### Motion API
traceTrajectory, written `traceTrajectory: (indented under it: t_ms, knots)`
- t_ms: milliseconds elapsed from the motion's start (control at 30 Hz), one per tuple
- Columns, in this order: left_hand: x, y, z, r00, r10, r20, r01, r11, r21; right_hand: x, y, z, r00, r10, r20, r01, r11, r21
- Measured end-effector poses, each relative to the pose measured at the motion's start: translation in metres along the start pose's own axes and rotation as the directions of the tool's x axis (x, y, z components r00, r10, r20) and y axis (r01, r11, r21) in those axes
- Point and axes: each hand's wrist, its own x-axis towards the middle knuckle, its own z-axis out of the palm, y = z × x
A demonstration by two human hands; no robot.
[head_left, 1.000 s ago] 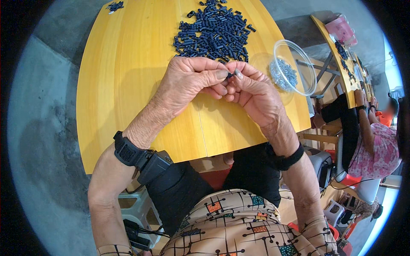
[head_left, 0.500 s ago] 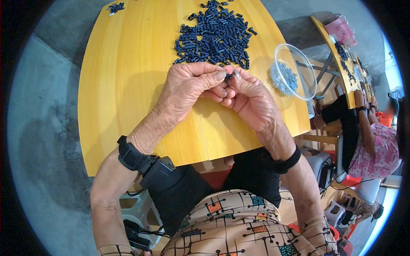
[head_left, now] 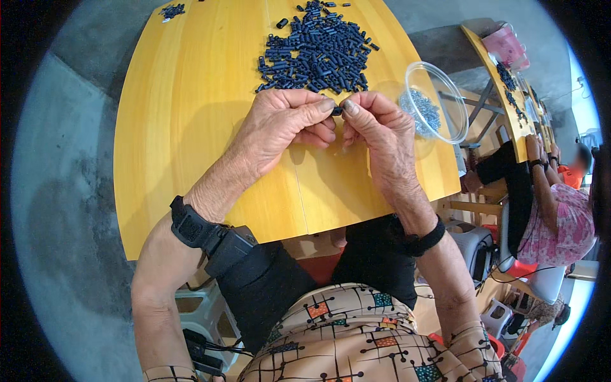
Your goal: Assembling small blue plastic components into black housings at a workshop table.
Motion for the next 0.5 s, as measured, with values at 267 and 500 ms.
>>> traceTrajectory:
  t_ms: [267,500]
  knots:
    - [-0.0016,-0.0009,0.0043,0.997,0.075,0.032,-0.079,0.987,0.136,0.0001,0.0043,-0.0074,0.998,0.061,-0.012,-0.06,0.997,0.049]
    - [-0.0008,-0.0001,0.0025,0.999,0.035,0.013,-0.037,0.987,0.155,-0.0047,-0.0002,-0.0096,0.996,0.084,0.013,-0.085,0.992,0.096]
